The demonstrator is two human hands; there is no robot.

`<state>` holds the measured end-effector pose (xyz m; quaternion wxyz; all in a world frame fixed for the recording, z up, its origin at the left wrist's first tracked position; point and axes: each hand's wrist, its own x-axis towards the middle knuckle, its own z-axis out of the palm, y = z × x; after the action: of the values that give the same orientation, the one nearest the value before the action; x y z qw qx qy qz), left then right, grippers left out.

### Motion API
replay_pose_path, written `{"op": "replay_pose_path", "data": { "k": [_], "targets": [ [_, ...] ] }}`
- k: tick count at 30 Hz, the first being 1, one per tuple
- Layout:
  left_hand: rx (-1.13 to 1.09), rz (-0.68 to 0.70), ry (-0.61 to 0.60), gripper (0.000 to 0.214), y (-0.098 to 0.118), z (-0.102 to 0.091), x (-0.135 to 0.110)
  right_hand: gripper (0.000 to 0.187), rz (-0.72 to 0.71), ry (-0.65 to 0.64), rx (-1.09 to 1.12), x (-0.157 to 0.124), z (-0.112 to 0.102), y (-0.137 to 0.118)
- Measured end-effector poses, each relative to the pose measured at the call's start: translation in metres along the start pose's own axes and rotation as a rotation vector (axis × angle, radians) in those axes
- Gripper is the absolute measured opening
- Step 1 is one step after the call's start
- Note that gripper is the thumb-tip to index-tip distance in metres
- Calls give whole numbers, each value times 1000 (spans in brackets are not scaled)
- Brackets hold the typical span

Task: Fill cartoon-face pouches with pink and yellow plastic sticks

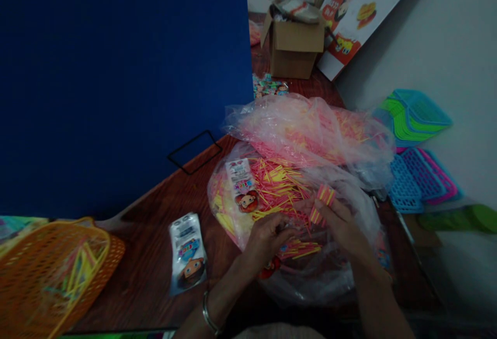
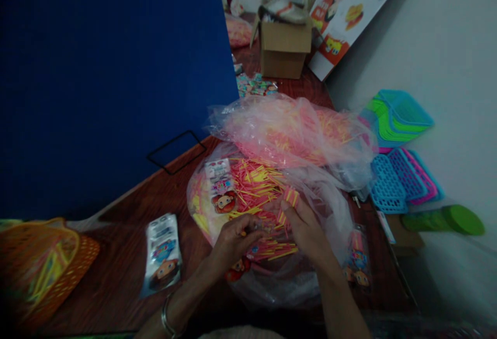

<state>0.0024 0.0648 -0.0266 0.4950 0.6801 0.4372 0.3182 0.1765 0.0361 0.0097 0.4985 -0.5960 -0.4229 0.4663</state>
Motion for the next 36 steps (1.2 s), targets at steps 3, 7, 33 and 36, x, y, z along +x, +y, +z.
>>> {"op": "replay_pose_path", "data": {
  "k": [3, 7, 33, 36],
  "targets": [
    [7, 9, -27, 16, 1, 0, -1, 27, 47, -192, -87, 5, 12, -9],
    [-21, -16, -57, 13, 3, 0, -3, 22, 10, -222, -105, 13, 27, -4],
    [-285, -112, 13, 13, -8, 2, 2, 37, 11, -128, -83, -4, 31, 8],
    [-189, -35, -51, 19, 2, -3, 5, 34, -131, -126, -151, -7, 31, 9]
  ]
}}
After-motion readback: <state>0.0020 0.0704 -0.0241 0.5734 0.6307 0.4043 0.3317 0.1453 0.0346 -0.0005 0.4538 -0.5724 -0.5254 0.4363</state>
